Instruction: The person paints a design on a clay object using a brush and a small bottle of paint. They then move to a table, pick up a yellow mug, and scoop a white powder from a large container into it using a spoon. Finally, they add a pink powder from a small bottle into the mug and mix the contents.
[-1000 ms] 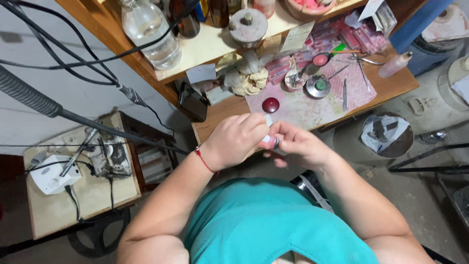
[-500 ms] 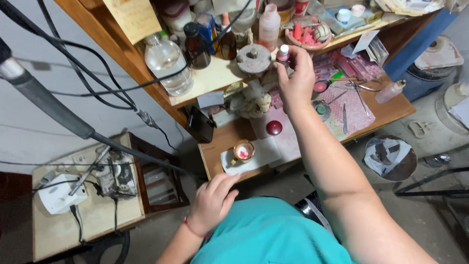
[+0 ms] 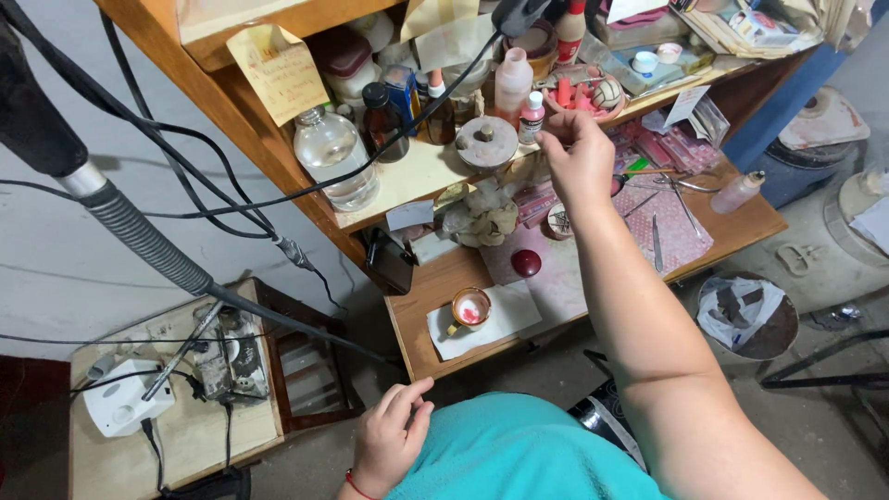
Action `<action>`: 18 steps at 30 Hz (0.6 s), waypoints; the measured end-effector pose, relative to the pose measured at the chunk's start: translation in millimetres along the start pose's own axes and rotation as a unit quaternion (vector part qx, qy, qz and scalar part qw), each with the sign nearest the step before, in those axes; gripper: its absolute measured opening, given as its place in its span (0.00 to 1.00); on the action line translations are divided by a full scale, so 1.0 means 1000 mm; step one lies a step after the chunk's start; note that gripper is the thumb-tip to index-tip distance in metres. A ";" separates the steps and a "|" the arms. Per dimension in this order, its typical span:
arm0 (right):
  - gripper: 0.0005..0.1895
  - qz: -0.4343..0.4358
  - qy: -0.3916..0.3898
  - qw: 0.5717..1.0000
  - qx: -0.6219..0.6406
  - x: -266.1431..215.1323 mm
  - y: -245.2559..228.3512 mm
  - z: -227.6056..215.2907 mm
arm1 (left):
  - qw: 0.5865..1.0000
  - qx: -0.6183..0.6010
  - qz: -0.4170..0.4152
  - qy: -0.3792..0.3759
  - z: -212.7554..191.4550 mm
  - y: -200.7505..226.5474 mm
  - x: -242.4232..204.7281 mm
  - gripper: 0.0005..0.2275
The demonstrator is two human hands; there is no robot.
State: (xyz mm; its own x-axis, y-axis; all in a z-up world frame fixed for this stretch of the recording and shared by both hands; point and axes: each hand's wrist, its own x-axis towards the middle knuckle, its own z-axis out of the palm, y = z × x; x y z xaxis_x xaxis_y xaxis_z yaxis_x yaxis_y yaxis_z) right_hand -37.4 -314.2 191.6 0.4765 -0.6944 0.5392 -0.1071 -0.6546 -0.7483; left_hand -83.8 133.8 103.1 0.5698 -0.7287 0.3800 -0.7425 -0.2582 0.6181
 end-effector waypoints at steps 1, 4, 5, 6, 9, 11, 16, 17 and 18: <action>0.09 0.032 -0.010 0.999 0.001 0.004 0.002 -0.001 | 1.000 -0.015 0.006 -0.001 0.000 0.001 0.002 0.11; 0.09 0.073 -0.039 0.997 0.008 0.014 0.013 -0.004 | 1.000 -0.027 0.009 -0.002 0.004 -0.002 0.000 0.11; 0.11 0.084 -0.059 0.995 0.013 0.018 0.018 -0.004 | 1.000 -0.023 0.005 -0.005 0.006 -0.005 -0.001 0.11; 0.11 0.082 -0.059 0.995 0.014 0.015 0.009 -0.010 | 1.000 -0.023 0.006 -0.003 0.007 -0.004 -0.003 0.11; 0.13 0.127 -0.104 0.984 0.063 0.009 -0.008 -0.025 | 1.000 -0.005 -0.011 0.005 0.009 -0.008 -0.006 0.10; 0.09 0.106 -0.092 0.987 0.082 0.004 -0.008 -0.032 | 1.000 -0.027 -0.005 0.008 0.011 -0.013 -0.009 0.10; 0.06 -0.150 -0.032 0.954 0.259 0.008 -0.126 -0.064 | 0.999 -0.019 -0.041 0.022 0.012 -0.015 -0.012 0.10; 0.06 -0.282 0.005 0.922 0.265 0.012 -0.156 -0.070 | 0.999 -0.021 -0.025 0.030 0.011 -0.015 -0.011 0.11; 0.06 -0.286 0.004 0.920 0.268 0.021 -0.184 -0.067 | 0.999 -0.020 -0.026 0.035 0.010 -0.012 -0.008 0.11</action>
State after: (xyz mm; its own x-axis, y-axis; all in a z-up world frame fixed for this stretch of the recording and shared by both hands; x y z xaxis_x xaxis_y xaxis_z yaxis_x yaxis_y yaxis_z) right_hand -66.3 -229.1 366.5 0.3146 -0.2863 0.9050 0.6055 -0.6737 -0.4236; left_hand -82.9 136.7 85.7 0.6308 -0.6692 0.3928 -0.6979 -0.2679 0.6642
